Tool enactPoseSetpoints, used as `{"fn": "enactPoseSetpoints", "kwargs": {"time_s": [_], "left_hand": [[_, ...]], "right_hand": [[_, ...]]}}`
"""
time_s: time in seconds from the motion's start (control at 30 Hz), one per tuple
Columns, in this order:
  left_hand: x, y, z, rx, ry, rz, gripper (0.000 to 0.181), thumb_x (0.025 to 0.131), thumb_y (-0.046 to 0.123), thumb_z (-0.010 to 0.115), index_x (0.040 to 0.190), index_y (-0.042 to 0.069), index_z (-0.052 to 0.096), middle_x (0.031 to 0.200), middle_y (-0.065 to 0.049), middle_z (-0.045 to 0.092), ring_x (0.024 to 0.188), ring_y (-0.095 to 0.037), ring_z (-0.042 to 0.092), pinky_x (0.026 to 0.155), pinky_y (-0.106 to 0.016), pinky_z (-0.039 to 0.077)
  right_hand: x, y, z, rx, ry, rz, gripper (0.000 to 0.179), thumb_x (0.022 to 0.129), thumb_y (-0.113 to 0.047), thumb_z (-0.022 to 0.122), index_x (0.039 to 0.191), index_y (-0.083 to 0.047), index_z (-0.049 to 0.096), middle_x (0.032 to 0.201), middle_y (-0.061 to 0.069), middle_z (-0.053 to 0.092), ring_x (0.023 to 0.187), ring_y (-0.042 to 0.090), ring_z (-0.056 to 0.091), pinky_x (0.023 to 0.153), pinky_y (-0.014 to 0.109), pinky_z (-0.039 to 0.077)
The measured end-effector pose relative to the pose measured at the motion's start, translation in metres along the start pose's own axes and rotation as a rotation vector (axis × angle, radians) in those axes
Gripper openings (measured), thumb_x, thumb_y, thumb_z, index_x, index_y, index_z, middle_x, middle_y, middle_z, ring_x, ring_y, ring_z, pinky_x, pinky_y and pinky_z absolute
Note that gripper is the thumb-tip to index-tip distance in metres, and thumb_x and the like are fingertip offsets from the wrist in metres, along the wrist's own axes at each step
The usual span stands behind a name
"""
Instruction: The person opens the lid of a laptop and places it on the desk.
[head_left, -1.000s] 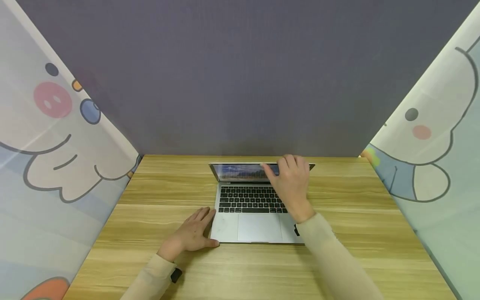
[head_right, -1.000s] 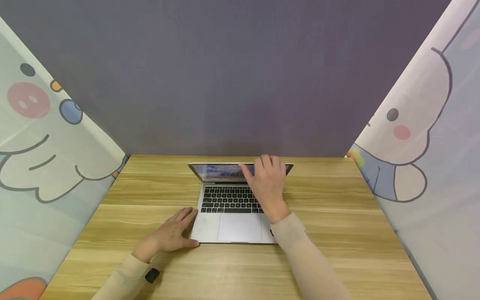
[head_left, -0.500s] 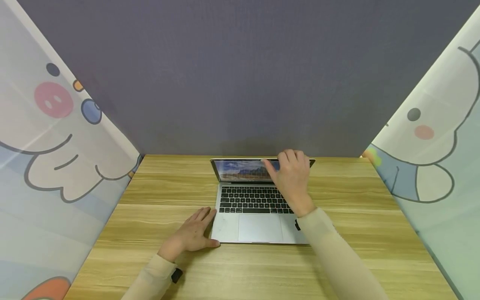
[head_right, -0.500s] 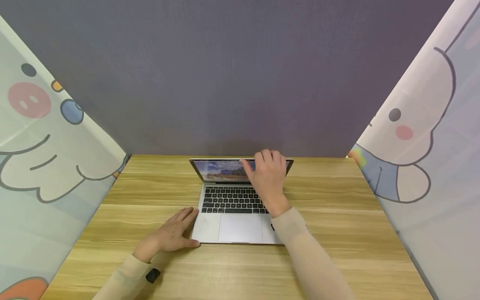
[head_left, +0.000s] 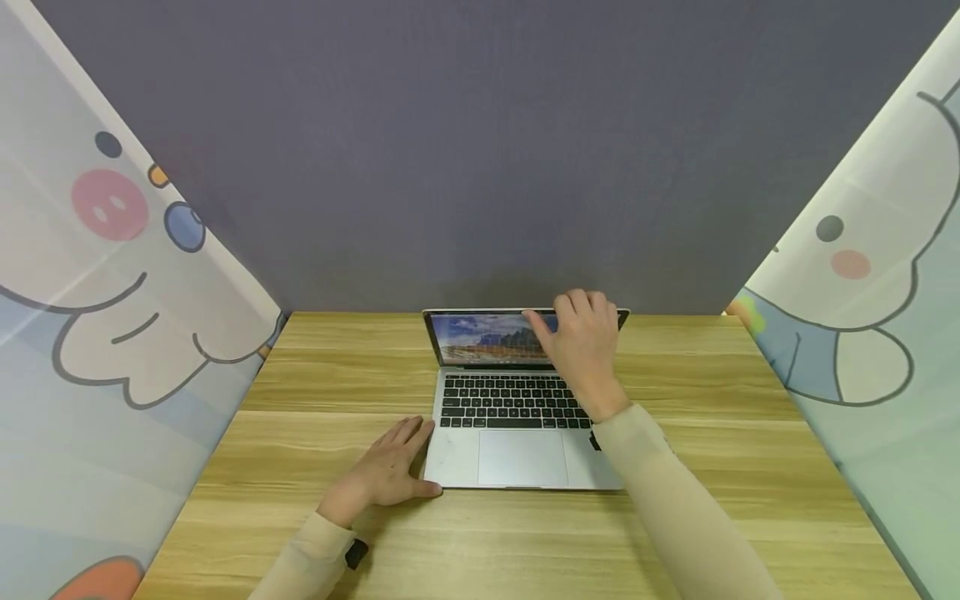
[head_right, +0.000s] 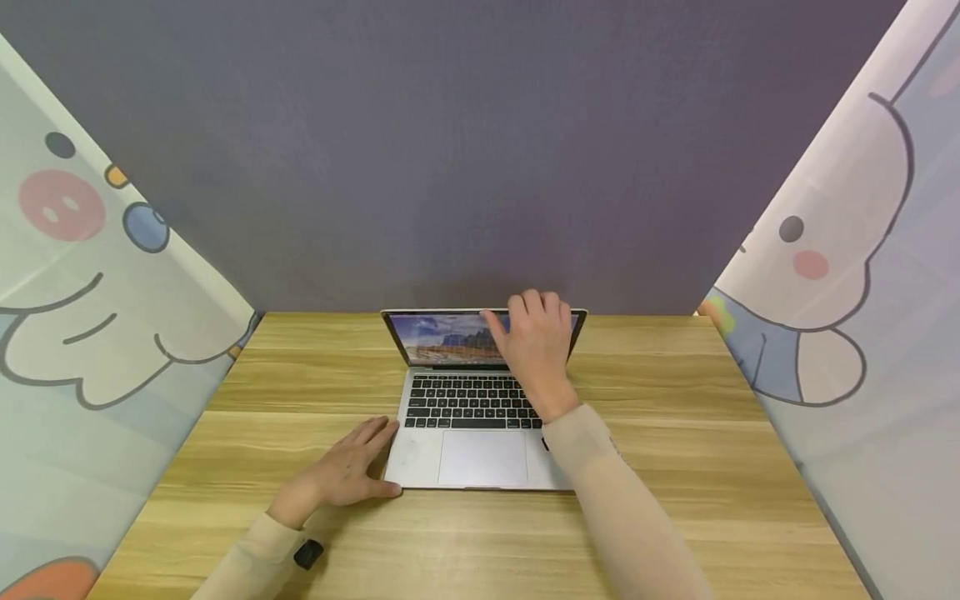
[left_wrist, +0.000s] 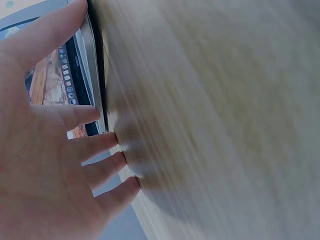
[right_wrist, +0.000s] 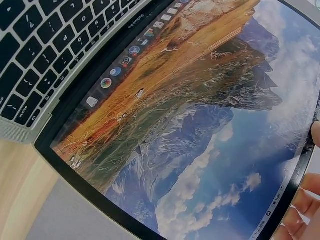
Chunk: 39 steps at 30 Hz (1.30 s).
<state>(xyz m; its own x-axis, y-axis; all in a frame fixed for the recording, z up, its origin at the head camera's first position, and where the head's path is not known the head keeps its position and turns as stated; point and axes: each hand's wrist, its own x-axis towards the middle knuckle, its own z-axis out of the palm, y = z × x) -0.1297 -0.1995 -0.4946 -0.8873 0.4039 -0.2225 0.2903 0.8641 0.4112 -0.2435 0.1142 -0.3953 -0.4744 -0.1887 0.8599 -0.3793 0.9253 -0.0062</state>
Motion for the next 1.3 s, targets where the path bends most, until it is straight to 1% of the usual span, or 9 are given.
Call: {"fn": "enactPoseSetpoints", "kwargs": {"time_s": [0.1, 0.3, 0.53, 0.87, 1.13, 1.3], "left_hand": [[0.000, 0.000, 0.000, 0.002, -0.003, -0.001, 0.104, 0.083, 0.060, 0.076, 0.160, 0.005, 0.031, 0.163, -0.025, 0.026, 0.150, -0.045, 0.022, 0.118, -0.062, 0.024], [0.001, 0.000, 0.000, 0.010, -0.005, -0.008, 0.103, 0.083, 0.059, 0.076, 0.160, 0.006, 0.030, 0.163, -0.024, 0.025, 0.151, -0.044, 0.021, 0.118, -0.062, 0.024], [0.001, 0.000, 0.000, 0.011, -0.004, -0.008, 0.103, 0.083, 0.058, 0.076, 0.159, 0.005, 0.031, 0.163, -0.024, 0.026, 0.150, -0.045, 0.022, 0.118, -0.062, 0.024], [0.002, -0.001, 0.001, 0.015, 0.007, 0.018, 0.103, 0.084, 0.059, 0.075, 0.159, 0.004, 0.031, 0.162, -0.025, 0.027, 0.150, -0.046, 0.023, 0.117, -0.063, 0.025], [0.003, 0.000, 0.001, 0.014, 0.008, 0.004, 0.104, 0.083, 0.059, 0.076, 0.159, 0.005, 0.031, 0.163, -0.025, 0.027, 0.150, -0.045, 0.023, 0.117, -0.063, 0.025], [0.002, -0.001, 0.001, 0.018, 0.009, 0.000, 0.103, 0.083, 0.059, 0.076, 0.160, 0.006, 0.031, 0.163, -0.024, 0.027, 0.150, -0.045, 0.023, 0.118, -0.062, 0.025]], "right_hand": [[0.002, 0.001, 0.001, -0.002, -0.013, 0.002, 0.053, 0.087, -0.051, 0.077, 0.079, -0.001, 0.063, 0.086, 0.017, 0.066, 0.082, 0.039, 0.056, 0.070, 0.049, 0.046], [0.005, 0.003, 0.005, -0.001, -0.040, 0.011, 0.052, 0.091, -0.051, 0.074, 0.079, -0.002, 0.062, 0.087, 0.017, 0.066, 0.082, 0.038, 0.055, 0.070, 0.049, 0.045], [0.009, 0.005, 0.010, 0.006, -0.034, 0.018, 0.051, 0.090, -0.050, 0.075, 0.080, -0.002, 0.062, 0.087, 0.018, 0.065, 0.082, 0.039, 0.054, 0.069, 0.049, 0.045], [0.013, 0.010, 0.020, -0.002, 0.001, 0.023, 0.053, 0.090, -0.051, 0.074, 0.079, -0.001, 0.060, 0.087, 0.018, 0.063, 0.080, 0.040, 0.053, 0.068, 0.049, 0.044], [0.016, 0.012, 0.024, 0.008, -0.012, 0.030, 0.051, 0.089, -0.050, 0.076, 0.079, -0.002, 0.059, 0.086, 0.017, 0.063, 0.080, 0.039, 0.053, 0.068, 0.049, 0.044], [0.018, 0.013, 0.024, 0.020, -0.035, 0.036, 0.048, 0.090, -0.046, 0.077, 0.081, -0.001, 0.061, 0.090, 0.018, 0.064, 0.083, 0.040, 0.054, 0.070, 0.051, 0.045]]}}
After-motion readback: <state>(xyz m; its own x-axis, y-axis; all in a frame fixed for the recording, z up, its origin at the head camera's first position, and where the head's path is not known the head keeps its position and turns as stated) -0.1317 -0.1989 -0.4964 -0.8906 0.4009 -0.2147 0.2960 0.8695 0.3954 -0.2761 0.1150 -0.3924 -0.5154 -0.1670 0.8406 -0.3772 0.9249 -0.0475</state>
